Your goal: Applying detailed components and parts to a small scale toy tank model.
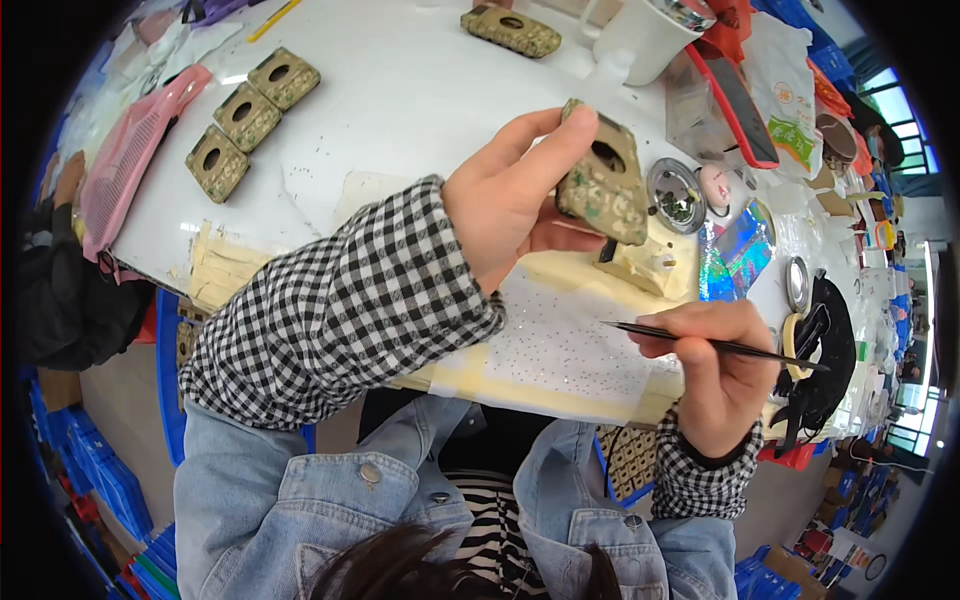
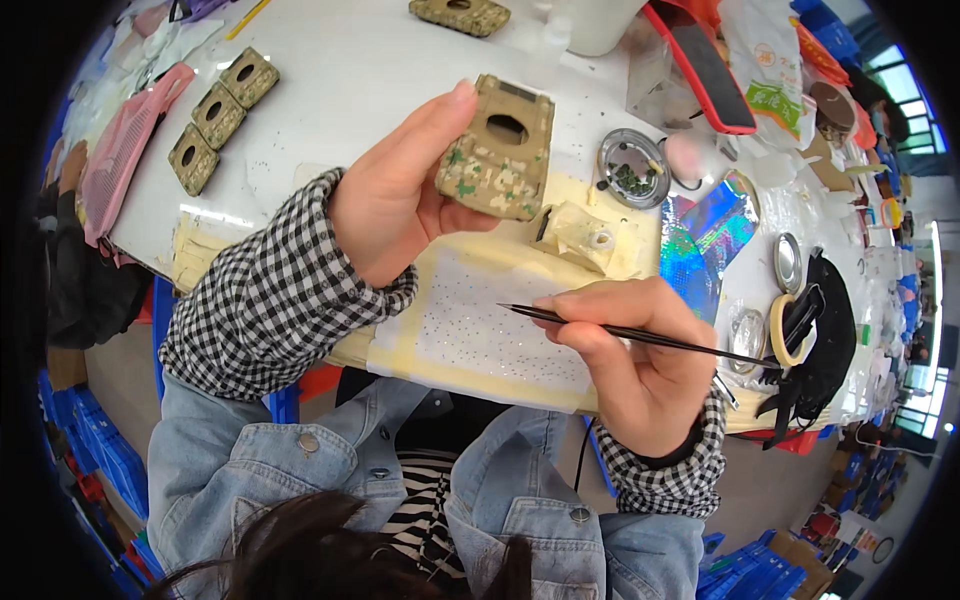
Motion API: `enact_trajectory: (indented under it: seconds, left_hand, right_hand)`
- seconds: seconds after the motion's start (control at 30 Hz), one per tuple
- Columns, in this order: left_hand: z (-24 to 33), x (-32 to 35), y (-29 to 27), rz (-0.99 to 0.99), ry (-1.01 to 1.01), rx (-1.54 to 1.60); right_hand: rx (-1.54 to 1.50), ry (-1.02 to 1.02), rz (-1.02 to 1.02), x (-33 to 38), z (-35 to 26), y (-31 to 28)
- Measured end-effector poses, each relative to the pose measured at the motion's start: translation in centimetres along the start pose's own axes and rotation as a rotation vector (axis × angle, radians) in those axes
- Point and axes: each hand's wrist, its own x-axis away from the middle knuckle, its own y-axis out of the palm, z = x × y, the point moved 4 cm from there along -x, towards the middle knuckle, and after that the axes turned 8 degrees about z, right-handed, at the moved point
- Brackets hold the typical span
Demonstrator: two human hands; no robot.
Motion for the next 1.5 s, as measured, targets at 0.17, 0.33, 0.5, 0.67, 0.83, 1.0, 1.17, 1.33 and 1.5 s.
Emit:
enact_trajectory:
  seconds: [0.17,0.33,0.5,0.67,0.83,1.0,1.17,1.33,1.5]
  left_hand:
    - [-0.1,0.0,0.6,-0.037,-0.11,-0.031]
    - [-0.1,0.3,0.7,-0.113,-0.182,-0.011]
    - [-0.2,0.6,1.0,-0.14,-0.218,-0.004]
    - [-0.2,0.5,1.1,-0.16,-0.231,-0.047]
    - [-0.4,0.5,1.2,-0.161,-0.233,-0.033]
    - [-0.5,0.4,1.0,-0.201,-0.211,0.02]
    - [-0.6,0.3,1.0,-0.207,-0.214,0.026]
    - [-0.4,0.4,1.1,-0.168,-0.231,-0.017]
    - [-0.4,0.5,1.1,-0.167,-0.239,-0.034]
  right_hand:
    - [-0.036,-0.219,0.025,-2.4,-3.4,-1.2]
    - [-0.088,-0.16,0.039,-3.9,-3.1,-0.3]
    - [-0.018,-0.207,0.001,-4.3,-2.9,0.3]
    - [-0.023,-0.237,-0.06,-4.2,-2.5,0.3]
    - [-0.039,-0.231,-0.052,-4.2,-2.3,0.4]
    - [-0.024,-0.216,-0.046,-4.2,-2.2,0.5]
    - [-0.029,-0.217,-0.036,-4.2,-2.2,0.6]
    - [-0.008,-0.229,-0.043,-4.2,-2.2,0.5]
    - [-0.005,-0.245,-0.041,-4.2,-2.1,0.5]
